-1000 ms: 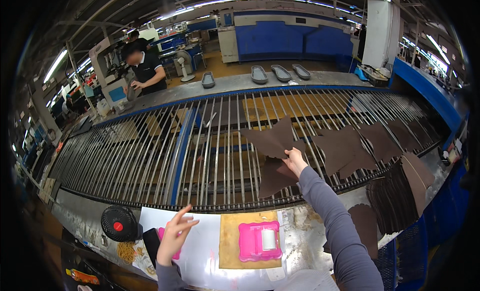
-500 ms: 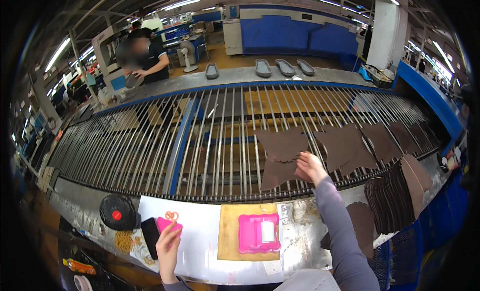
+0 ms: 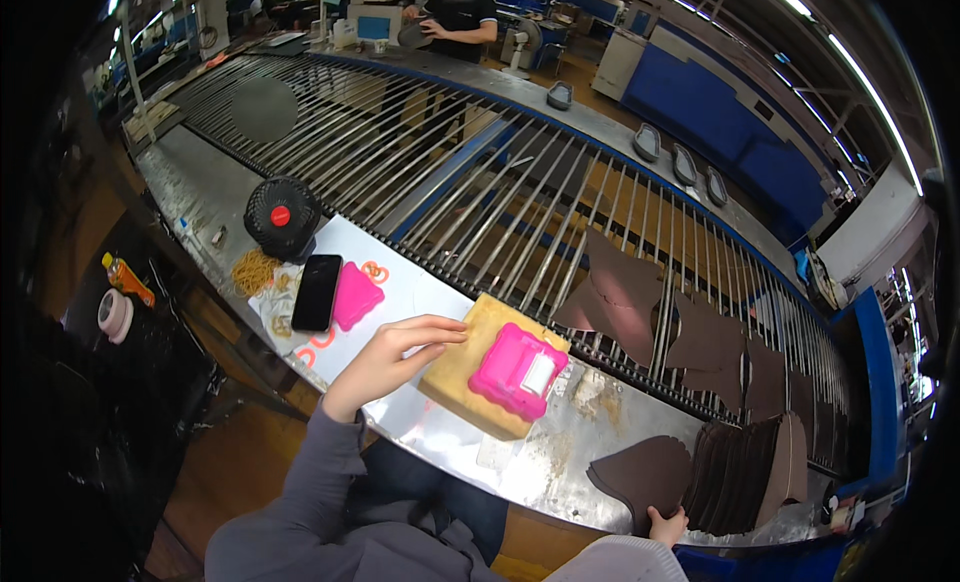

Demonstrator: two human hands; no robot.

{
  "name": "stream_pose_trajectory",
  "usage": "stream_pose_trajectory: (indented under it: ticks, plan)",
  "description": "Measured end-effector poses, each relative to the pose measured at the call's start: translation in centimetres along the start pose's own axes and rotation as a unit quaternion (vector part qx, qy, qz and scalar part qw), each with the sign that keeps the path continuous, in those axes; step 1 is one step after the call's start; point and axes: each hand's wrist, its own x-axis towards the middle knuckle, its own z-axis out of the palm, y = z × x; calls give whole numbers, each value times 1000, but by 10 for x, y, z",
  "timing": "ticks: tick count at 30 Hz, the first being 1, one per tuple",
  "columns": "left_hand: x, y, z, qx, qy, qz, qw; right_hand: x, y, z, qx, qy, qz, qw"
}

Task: The person repeatedly rubs brown material pieces against a pink block on a wooden block. They pick up each piece, rub it on the block, and place it on a conveyor belt. The process is repeated for multiple pieces throughout the clip.

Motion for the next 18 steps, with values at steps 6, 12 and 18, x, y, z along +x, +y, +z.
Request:
stream_pose_trajectory:
  ticks: [6, 12, 18]
  plan:
    - [-22, 26, 13, -1, -34, -1, 999, 40, 25, 14, -16, 6, -12, 1000]
    - [-45, 27, 2, 49, -56, -19, 997, -2, -18, -2, -112, 95, 16, 989]
    - [-54, 26, -6, 41, -49, -24, 998, -1, -6, 13, -123, 114, 20, 986]
